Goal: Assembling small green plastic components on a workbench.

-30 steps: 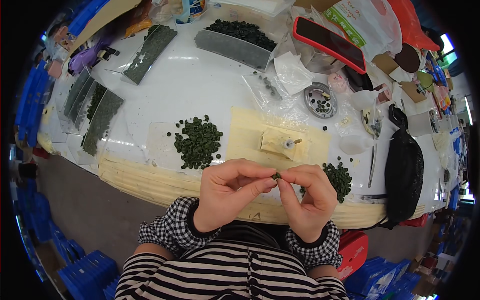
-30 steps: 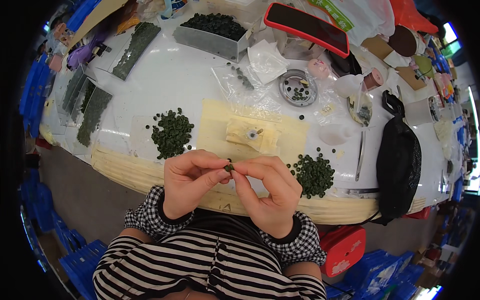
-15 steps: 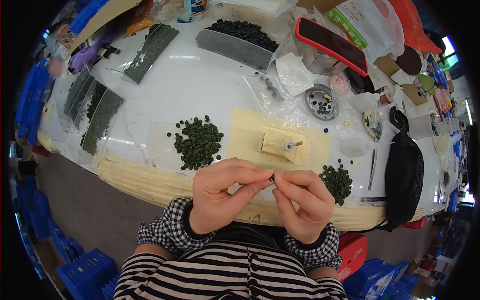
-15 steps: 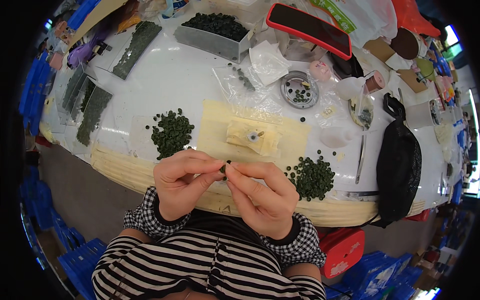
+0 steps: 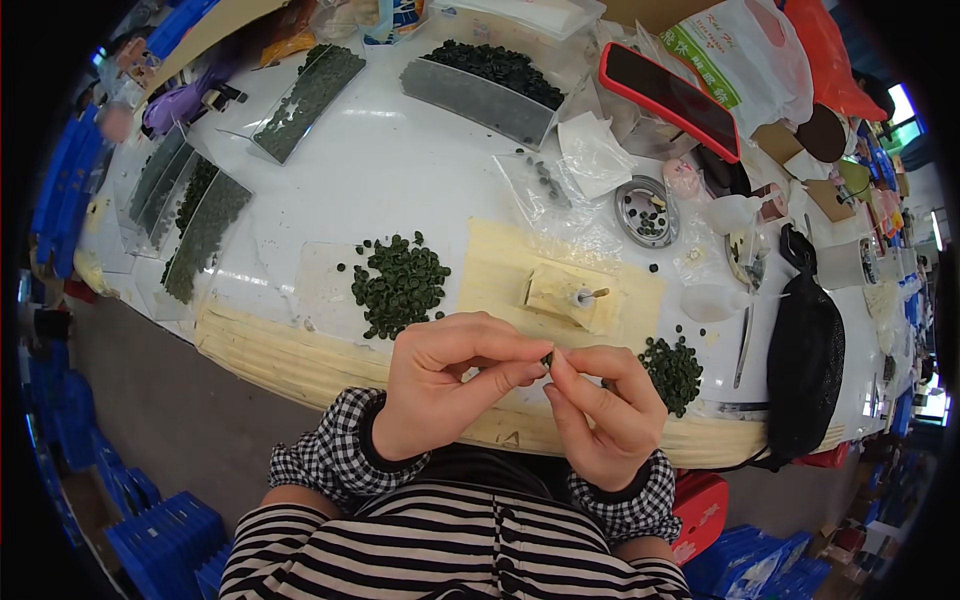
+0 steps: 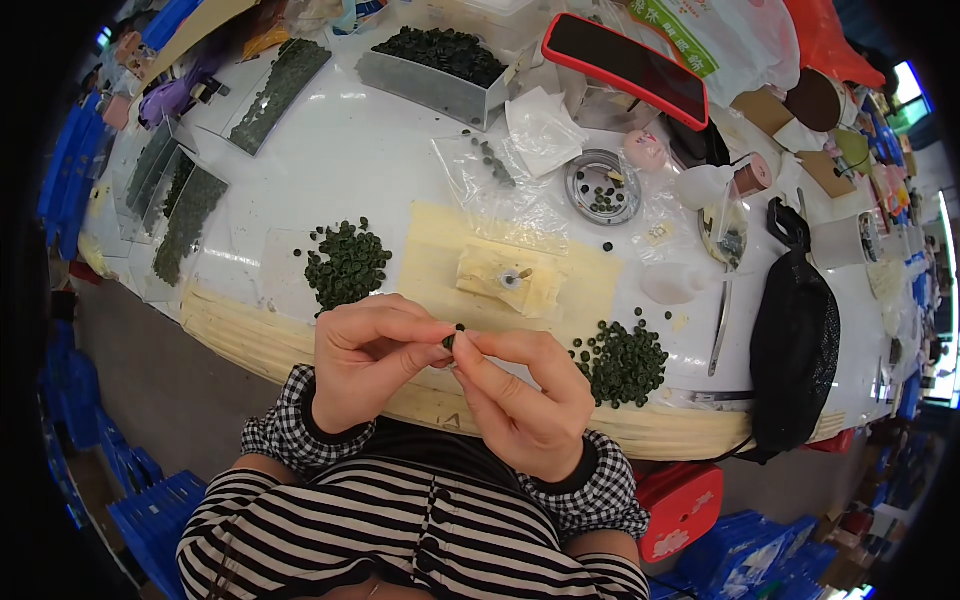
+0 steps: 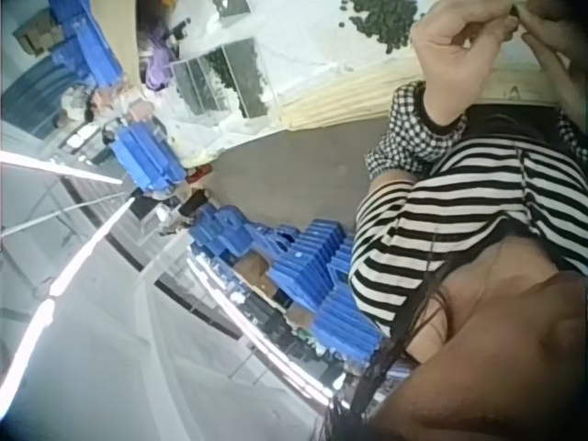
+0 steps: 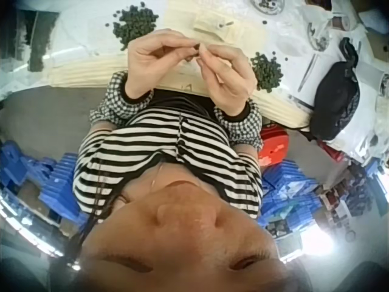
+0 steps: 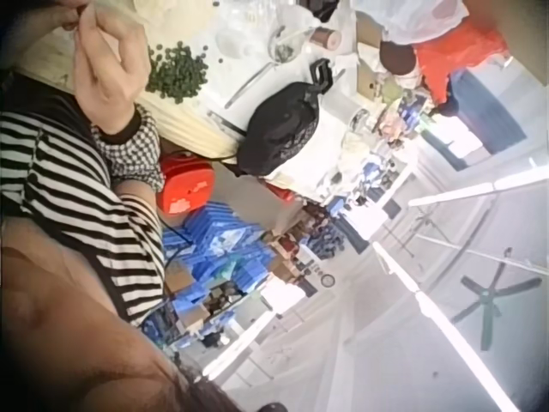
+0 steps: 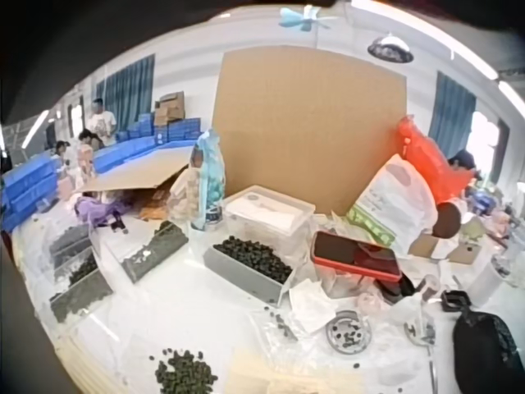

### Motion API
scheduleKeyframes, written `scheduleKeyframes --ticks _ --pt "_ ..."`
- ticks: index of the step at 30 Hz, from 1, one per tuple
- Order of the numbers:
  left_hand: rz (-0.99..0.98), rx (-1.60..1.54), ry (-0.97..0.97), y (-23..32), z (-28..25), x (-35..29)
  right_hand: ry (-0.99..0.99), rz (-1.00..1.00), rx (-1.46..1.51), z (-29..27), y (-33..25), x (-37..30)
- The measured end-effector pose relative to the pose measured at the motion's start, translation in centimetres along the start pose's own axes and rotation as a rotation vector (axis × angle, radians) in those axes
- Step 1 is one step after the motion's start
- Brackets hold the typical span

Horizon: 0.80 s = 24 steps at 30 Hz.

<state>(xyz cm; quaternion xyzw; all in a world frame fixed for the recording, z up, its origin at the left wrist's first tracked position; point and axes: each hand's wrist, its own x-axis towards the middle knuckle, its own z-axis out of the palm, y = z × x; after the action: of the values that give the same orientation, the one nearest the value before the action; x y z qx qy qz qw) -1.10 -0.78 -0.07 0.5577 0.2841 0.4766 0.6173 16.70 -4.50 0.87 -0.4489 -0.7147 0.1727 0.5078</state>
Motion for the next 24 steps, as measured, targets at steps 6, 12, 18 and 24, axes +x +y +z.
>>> scheduleKeyframes --ticks 6,12,18,24 --pt "-0.056 -0.169 0.053 -0.56 0.01 -0.17 -0.001 0.010 -0.009 0.20 0.06 -0.04" --pt "-0.025 -0.080 0.044 -0.20 0.09 -0.25 -0.001 0.001 -0.014 0.14 0.08 -0.07" --pt "-0.011 -0.036 0.044 -0.51 -0.18 -0.30 -0.017 0.029 0.049 0.14 0.09 -0.15" --pt "0.128 0.184 0.049 -0.34 -0.07 -0.20 -0.052 0.067 0.156 -0.23 0.24 -0.25"
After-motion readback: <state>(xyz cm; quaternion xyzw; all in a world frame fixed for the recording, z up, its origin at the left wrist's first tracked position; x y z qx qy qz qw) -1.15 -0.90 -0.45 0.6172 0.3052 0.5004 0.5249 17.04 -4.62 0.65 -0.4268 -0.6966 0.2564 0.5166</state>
